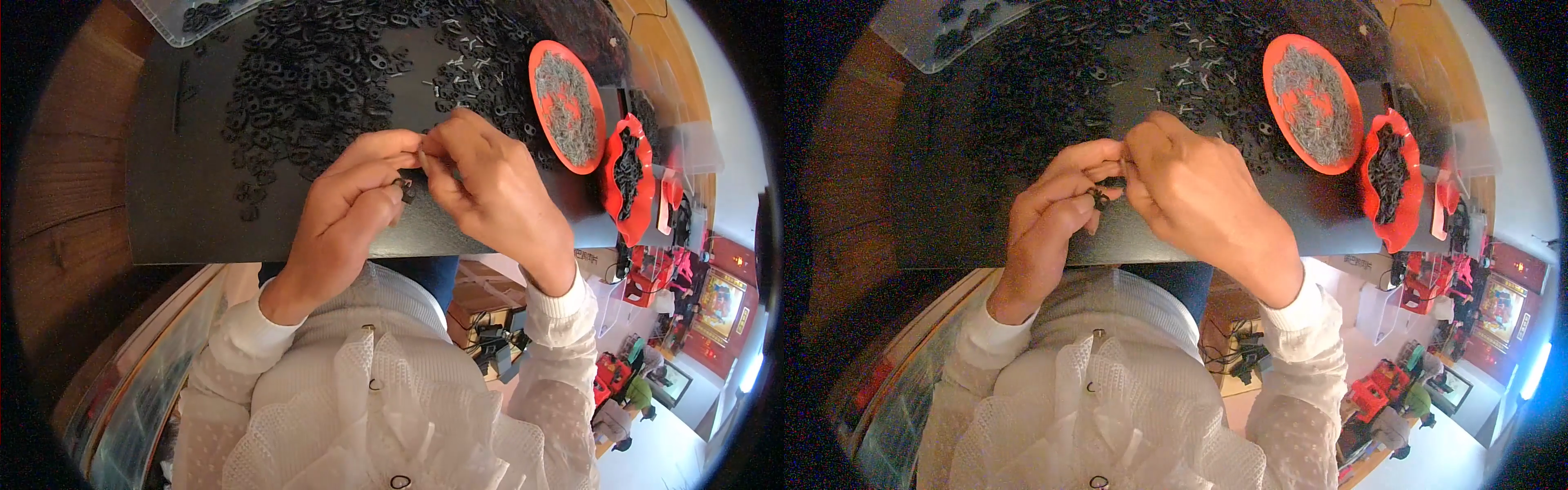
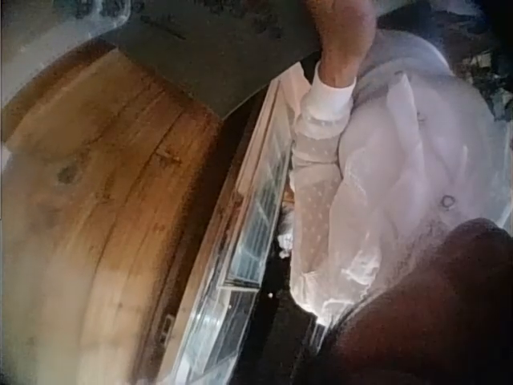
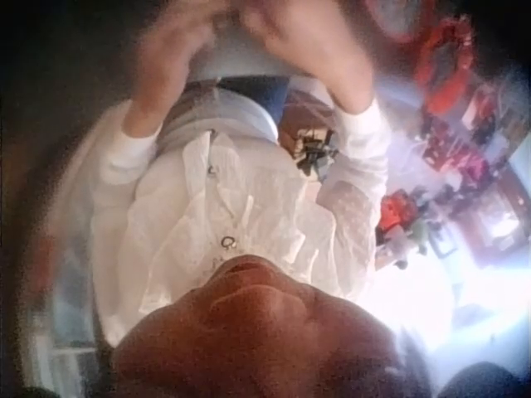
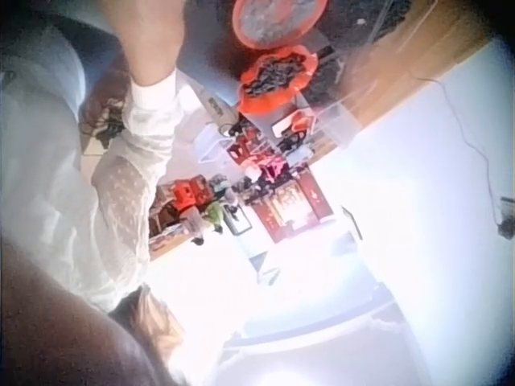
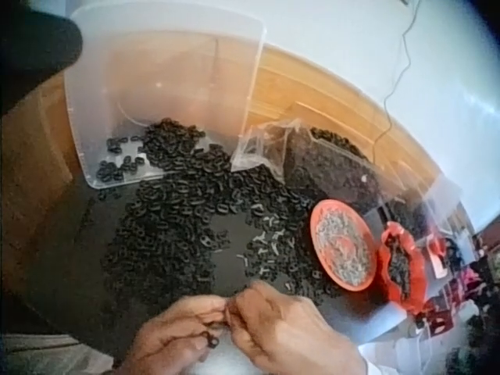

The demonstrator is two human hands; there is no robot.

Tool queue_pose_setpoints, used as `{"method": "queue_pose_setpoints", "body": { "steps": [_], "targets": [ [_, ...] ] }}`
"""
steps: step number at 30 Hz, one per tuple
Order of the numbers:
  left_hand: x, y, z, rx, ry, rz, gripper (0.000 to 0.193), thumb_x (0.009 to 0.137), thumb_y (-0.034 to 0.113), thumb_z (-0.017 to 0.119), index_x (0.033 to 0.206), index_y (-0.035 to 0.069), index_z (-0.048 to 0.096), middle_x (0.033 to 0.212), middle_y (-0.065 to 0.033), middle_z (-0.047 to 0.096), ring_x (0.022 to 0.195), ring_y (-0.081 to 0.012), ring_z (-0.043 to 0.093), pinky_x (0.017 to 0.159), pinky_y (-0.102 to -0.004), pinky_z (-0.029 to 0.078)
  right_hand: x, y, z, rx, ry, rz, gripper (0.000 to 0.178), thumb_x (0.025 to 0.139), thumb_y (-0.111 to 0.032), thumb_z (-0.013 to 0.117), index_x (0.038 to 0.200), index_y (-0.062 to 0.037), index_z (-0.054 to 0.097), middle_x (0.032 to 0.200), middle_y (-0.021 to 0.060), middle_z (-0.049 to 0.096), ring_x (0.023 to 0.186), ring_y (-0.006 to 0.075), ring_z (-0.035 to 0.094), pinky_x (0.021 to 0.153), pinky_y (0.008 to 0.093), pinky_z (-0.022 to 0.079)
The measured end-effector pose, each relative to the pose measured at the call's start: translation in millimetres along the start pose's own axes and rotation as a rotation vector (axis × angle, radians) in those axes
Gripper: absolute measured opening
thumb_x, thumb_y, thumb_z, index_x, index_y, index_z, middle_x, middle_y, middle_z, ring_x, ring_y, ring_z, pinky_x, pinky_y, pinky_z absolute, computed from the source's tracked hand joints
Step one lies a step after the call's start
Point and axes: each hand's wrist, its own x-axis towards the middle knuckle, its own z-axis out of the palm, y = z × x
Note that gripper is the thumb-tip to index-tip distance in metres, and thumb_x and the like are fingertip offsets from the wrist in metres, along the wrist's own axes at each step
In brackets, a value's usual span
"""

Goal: The person assembles plastic cord locks by inserting springs into plastic components and pressing the pieces together by hand, then places the assembled locks into a tray.

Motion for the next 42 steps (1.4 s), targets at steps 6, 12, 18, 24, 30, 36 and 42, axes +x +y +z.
{"method": "queue_pose_setpoints", "body": {
  "steps": [6,12,18,24,30,36,42],
  "targets": [
    [4,-4,-5,-0.029,-0.015,-0.091,0.036,0.083,0.013,0.043,0.104,-0.011,0.06,0.129,-0.0183,0.053,0.112,-0.0258,0.057,0.092,-0.0331,0.046,3,8,-4,-0.019,-0.038,-0.017,0.012,0.079,-0.001,0.064,0.085,0.0016,0.055,0.077,0.0138,0.052,0.068,0.0317,0.057,0.059,0.0374,0.047],
    [3,-2,1,-0.406,0.118,-0.215,0.041,0.084,0.016,0.044,0.108,-0.013,0.061,0.112,-0.0165,0.064,0.085,-0.0125,0.055,0.082,-0.0265,0.045,-4,15,3,-0.051,0.058,-0.164,0.014,0.076,-0.003,0.063,0.089,-0.0023,0.06,0.079,0.0103,0.053,0.067,0.027,0.06,0.055,0.0364,0.049],
    [4,-4,-8,-0.434,-0.019,-0.222,0.036,0.087,0.019,0.046,0.11,-0.005,0.059,0.119,-0.0183,0.06,0.11,-0.0287,0.058,0.096,-0.0414,0.046,-8,10,9,-0.01,0.243,-0.282,0.007,0.073,-0.002,0.062,0.08,-0.0042,0.061,0.073,0.0071,0.052,0.06,0.0225,0.055,0.049,0.0339,0.046],
    [2,-1,-6,0.026,-0.045,-0.111,0.027,0.083,0.013,0.045,0.096,-0.004,0.062,0.089,-0.0099,0.062,0.077,-0.0152,0.058,0.066,-0.027,0.045,-9,1,-3,0.494,0.128,-0.028,0.005,0.082,-0.001,0.062,0.08,0.0015,0.059,0.071,0.0059,0.052,0.06,0.0158,0.047,0.053,0.0281,0.037],
    [-5,5,1,0.116,0.033,-0.219,0.027,0.081,0.016,0.048,0.092,-0.004,0.061,0.068,-0.003,0.055,0.06,-0.0098,0.048,0.055,-0.025,0.037,-7,-3,-4,0.581,0.005,0.034,0.011,0.086,-0.007,0.061,0.08,0.0016,0.058,0.067,0.0097,0.051,0.058,0.0215,0.051,0.052,0.0331,0.039],
    [-8,3,1,0.027,-0.04,-0.181,0.018,0.089,0.011,0.048,0.072,0.005,0.05,0.063,0.0067,0.04,0.059,-0.0019,0.035,0.05,-0.0213,0.028,-7,-5,-6,0.584,-0.072,0.073,0.011,0.088,-0.006,0.06,0.08,0.0021,0.057,0.069,0.0061,0.048,0.06,0.0151,0.046,0.054,0.0289,0.036],
    [-8,6,-2,0.065,-0.082,-0.207,0.019,0.089,0.011,0.049,0.071,0.004,0.05,0.063,0.0066,0.04,0.06,-0.0014,0.036,0.05,-0.0214,0.03,-7,-5,-4,0.565,-0.098,0.07,0.013,0.085,-0.008,0.06,0.077,0.0009,0.056,0.067,0.0119,0.051,0.059,0.0245,0.052,0.053,0.0345,0.04]
  ]
}}
